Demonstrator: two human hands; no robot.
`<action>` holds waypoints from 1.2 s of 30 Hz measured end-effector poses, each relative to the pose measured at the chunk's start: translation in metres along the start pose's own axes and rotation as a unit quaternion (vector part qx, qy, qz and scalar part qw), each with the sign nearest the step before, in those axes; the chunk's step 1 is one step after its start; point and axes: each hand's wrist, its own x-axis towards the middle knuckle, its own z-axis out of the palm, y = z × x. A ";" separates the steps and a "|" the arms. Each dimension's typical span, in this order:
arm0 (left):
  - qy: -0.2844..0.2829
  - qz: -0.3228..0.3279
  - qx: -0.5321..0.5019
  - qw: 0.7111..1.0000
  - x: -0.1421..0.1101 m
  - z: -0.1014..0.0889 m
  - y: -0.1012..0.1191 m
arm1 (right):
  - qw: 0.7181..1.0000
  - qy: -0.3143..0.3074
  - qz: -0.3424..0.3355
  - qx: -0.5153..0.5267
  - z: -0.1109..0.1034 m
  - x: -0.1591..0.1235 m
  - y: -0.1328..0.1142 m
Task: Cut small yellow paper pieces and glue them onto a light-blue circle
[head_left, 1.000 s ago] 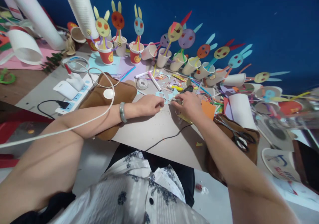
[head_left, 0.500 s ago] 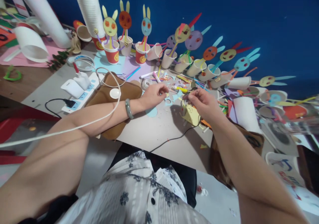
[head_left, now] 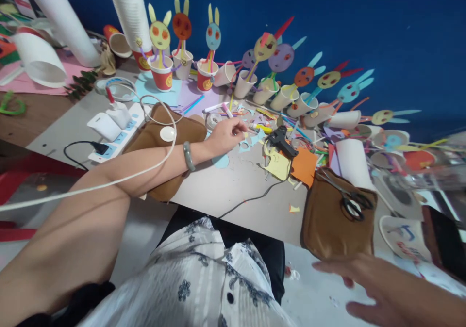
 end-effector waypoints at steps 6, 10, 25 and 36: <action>0.007 0.008 -0.008 1.000 -0.001 -0.002 -0.001 | 0.994 -0.055 -0.011 -0.098 0.001 0.099 -0.030; 0.012 0.000 0.014 1.000 0.000 -0.003 0.000 | 0.981 0.009 0.008 -0.196 0.019 0.184 -0.036; 0.021 0.012 0.021 0.999 0.002 -0.001 -0.004 | 0.948 0.044 -0.007 -0.315 0.030 0.284 -0.001; 0.028 0.019 -0.006 0.999 0.003 -0.002 -0.005 | 0.978 0.109 0.004 -0.180 0.038 0.276 0.007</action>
